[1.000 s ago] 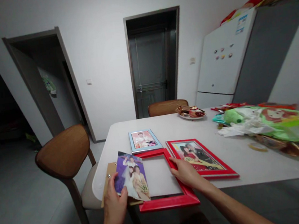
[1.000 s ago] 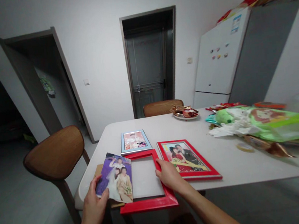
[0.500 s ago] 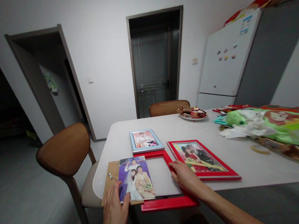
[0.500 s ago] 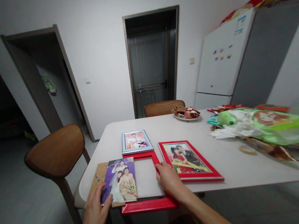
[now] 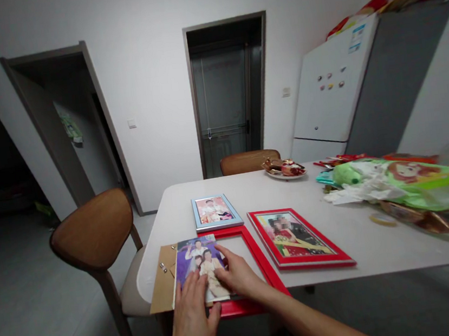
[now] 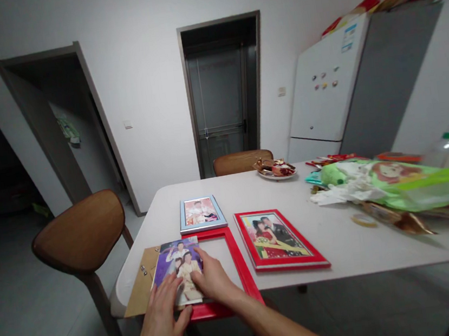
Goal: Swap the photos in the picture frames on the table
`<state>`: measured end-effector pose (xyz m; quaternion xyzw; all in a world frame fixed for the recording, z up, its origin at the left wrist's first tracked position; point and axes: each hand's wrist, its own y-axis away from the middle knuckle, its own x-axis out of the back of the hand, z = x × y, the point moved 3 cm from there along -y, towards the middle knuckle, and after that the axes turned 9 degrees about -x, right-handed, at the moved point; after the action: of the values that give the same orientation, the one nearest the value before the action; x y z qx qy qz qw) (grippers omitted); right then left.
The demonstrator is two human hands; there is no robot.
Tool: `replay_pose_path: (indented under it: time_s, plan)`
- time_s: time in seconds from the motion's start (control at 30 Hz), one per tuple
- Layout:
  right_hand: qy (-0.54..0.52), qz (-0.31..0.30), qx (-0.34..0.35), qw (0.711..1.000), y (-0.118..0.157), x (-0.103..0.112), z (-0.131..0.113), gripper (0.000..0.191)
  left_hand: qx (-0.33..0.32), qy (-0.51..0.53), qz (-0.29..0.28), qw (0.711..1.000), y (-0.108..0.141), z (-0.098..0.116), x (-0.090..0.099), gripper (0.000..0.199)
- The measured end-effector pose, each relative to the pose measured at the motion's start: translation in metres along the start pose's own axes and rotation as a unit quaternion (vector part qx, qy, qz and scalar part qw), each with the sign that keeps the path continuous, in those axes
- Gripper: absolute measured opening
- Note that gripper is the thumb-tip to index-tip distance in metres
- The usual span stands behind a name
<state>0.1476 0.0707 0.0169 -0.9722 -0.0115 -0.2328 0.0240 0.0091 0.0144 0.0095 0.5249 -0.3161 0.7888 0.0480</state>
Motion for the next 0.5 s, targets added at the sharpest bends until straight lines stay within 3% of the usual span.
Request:
replay_pose_path:
  time_s: [0.1,0.27,0.37,0.5]
  plan:
    - [-0.132,0.01,-0.026,0.991,-0.005,-0.012,-0.013,0.057,-0.035,0.003,0.044,0.998,-0.008,-0.002,-0.004,0.05]
    - [-0.335,0.004,0.036,0.941,0.003,0.002,-0.056,0.059,-0.071,0.101,0.167,0.978,-0.026,0.001,0.016,0.055]
    - [-0.376,0.008,0.026,0.926,0.007,0.013,-0.064,0.056,-0.009,0.218,0.228,0.949,-0.035,0.006,0.034,0.042]
    - [-0.308,0.0,-0.102,0.946,0.004,0.013,-0.034,0.045,0.127,0.39,0.278,0.869,-0.04,0.019,0.038,0.029]
